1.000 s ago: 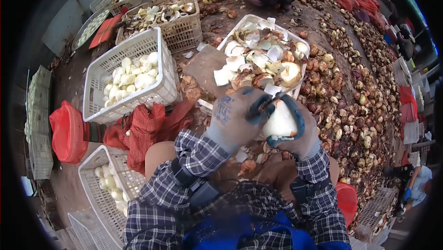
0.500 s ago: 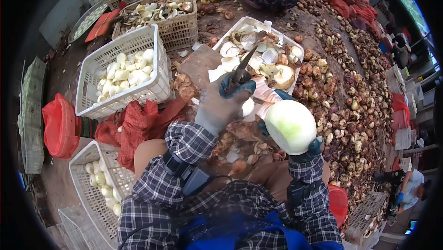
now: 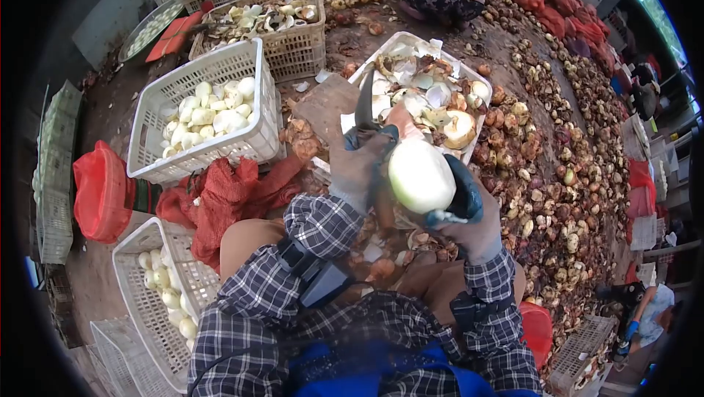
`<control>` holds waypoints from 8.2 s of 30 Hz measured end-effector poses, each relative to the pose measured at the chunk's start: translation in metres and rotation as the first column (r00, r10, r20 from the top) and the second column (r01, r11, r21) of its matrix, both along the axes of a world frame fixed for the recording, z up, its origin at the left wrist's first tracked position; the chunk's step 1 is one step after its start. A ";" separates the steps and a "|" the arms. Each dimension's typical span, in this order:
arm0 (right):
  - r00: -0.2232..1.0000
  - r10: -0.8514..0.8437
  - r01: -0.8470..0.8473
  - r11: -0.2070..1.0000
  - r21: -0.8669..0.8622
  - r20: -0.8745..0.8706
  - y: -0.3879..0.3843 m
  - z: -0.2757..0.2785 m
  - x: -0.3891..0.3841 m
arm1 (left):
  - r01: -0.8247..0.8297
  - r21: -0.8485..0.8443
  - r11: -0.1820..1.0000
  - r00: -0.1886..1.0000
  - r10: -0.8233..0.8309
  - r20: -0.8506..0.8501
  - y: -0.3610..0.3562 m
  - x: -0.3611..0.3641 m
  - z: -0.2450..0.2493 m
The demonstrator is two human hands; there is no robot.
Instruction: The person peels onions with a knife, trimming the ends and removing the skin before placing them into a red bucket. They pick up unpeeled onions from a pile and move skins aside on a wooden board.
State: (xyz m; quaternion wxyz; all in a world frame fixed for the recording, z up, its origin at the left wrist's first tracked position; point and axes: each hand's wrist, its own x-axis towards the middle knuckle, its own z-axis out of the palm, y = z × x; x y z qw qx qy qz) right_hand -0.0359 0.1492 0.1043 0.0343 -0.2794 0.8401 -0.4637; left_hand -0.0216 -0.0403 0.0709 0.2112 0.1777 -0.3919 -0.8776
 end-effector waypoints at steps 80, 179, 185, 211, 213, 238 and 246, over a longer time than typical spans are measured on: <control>0.918 -0.291 0.283 0.956 -0.070 -0.271 0.009 0.002 -0.006 | 0.414 -0.894 -0.172 0.908 0.012 0.419 0.012 0.046 0.050; 0.569 -0.602 -0.090 0.632 0.770 0.561 0.259 -0.333 -0.034 | 0.641 -0.330 0.693 0.698 -0.347 0.626 0.051 -0.018 -0.065; -0.025 -0.437 0.832 0.490 0.261 0.899 0.263 -0.334 -0.037 | 0.629 -0.328 0.705 0.704 -0.338 0.624 0.050 -0.016 -0.070; 0.847 -0.341 0.033 0.798 0.601 0.407 0.025 -0.053 -0.097 | 0.548 -0.727 0.413 0.828 -0.145 0.542 0.062 0.048 -0.031; 0.890 -0.263 0.060 0.877 0.477 0.372 0.047 -0.097 -0.110 | 0.568 -0.775 0.277 0.821 -0.115 0.560 0.073 0.052 -0.036; 0.968 -0.020 -0.128 0.819 0.560 0.250 0.026 -0.051 -0.068 | 0.733 -0.671 0.109 0.679 -0.064 0.731 0.064 0.041 -0.044; 0.986 -0.070 -0.022 0.840 0.542 0.149 0.023 -0.059 -0.067 | 0.745 -0.591 0.310 0.636 -0.061 0.770 0.055 0.042 -0.051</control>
